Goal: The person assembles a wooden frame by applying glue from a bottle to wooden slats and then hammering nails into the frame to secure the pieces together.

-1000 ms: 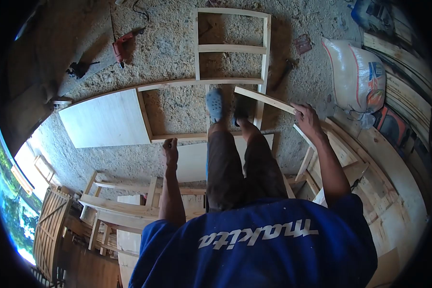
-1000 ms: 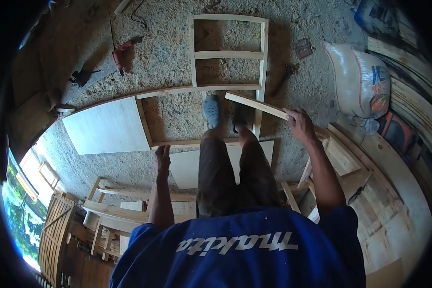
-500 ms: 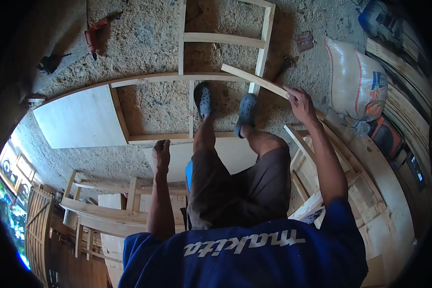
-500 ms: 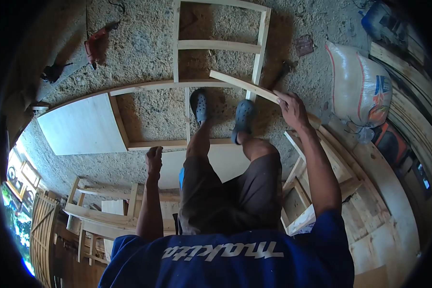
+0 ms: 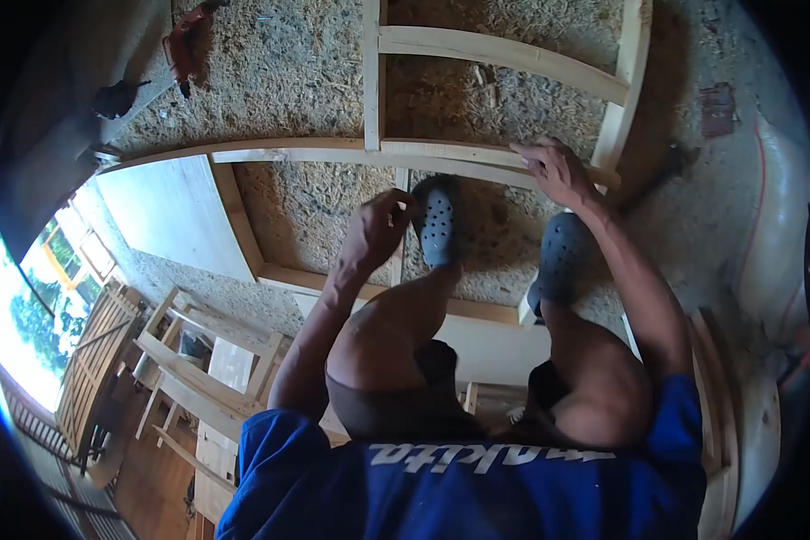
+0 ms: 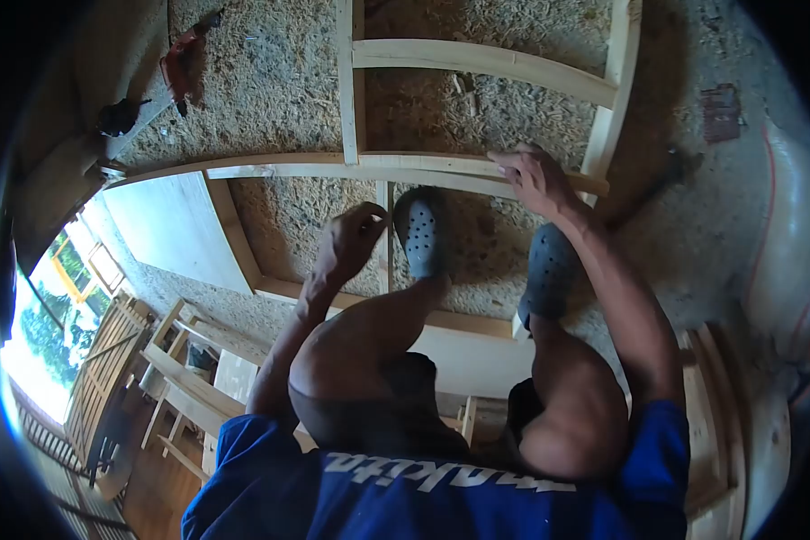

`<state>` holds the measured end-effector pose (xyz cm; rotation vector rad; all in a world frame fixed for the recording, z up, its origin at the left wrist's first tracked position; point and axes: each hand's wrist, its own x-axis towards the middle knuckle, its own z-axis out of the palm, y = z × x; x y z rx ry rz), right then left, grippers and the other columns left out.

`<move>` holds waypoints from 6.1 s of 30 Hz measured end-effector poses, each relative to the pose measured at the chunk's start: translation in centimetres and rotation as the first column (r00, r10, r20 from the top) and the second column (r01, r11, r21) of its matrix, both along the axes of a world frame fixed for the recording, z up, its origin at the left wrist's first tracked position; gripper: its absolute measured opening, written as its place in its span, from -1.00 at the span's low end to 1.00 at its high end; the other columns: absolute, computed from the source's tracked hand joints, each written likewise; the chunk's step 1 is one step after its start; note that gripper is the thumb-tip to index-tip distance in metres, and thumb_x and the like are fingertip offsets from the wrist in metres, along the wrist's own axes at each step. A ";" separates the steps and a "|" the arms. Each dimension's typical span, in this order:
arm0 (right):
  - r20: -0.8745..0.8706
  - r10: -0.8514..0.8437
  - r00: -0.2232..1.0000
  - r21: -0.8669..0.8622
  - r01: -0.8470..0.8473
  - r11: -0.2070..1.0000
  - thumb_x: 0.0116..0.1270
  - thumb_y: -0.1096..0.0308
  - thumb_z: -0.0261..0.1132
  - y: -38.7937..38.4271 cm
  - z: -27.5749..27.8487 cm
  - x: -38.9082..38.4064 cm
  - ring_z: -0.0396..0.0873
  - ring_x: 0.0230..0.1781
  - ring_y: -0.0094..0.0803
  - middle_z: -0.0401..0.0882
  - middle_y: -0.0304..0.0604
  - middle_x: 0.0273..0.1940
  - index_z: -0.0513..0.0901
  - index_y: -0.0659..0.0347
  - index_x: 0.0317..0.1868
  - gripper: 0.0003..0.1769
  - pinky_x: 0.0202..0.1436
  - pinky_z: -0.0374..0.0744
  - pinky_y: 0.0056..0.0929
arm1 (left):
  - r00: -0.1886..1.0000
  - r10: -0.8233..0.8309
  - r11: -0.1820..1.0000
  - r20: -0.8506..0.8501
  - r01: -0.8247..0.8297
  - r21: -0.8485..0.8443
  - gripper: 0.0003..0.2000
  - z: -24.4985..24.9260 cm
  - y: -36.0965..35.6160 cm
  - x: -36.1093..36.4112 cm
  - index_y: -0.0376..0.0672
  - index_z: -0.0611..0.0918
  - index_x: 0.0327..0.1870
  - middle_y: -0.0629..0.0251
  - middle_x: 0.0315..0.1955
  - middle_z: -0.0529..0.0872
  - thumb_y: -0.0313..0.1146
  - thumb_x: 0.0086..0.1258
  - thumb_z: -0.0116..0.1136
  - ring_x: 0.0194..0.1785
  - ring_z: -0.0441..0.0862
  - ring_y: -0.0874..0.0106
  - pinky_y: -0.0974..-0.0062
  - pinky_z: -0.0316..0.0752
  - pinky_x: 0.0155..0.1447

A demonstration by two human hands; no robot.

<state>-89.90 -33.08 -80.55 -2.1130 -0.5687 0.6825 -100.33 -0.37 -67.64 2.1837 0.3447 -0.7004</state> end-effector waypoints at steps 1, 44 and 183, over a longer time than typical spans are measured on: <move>-0.056 0.002 0.998 0.001 -0.002 1.000 0.43 0.48 0.29 0.3 -0.6 -0.5 0.64 -0.24 0.00 0.64 0.04 -0.27 0.76 0.17 0.16 -0.68 -0.08 0.61 -0.11 | 0.999 -0.021 0.998 0.042 0.023 -0.057 -0.87 -1.0 -1.1 -0.2 -0.17 0.73 -0.12 0.03 -0.32 0.78 -0.34 0.45 0.34 -0.33 0.79 0.17 0.24 0.63 -0.26; 0.232 -0.784 0.575 -0.449 0.779 0.438 0.43 0.07 0.41 -23.0 -10.3 -12.6 0.76 -0.22 0.00 0.73 -0.01 -0.28 0.56 0.28 0.00 -0.57 -0.10 0.65 -0.09 | 0.762 -0.611 0.792 0.216 0.592 0.150 -0.56 -14.5 -11.0 11.0 -0.24 0.69 -0.33 0.10 -0.43 0.65 0.06 0.36 0.37 -0.31 0.66 0.01 0.11 0.49 -0.23; 0.129 0.143 0.981 -0.439 -0.073 0.896 0.56 0.31 0.26 -29.2 4.0 -7.7 0.64 -0.57 -0.26 0.66 0.00 -0.32 0.46 0.26 0.27 -0.62 -0.54 0.64 -0.26 | 0.453 -0.711 0.677 0.538 0.649 0.347 -0.25 -17.0 -10.8 7.3 -0.24 0.63 -0.26 0.18 -0.35 0.69 0.38 -0.07 0.52 -0.18 0.71 0.19 0.18 0.67 -0.11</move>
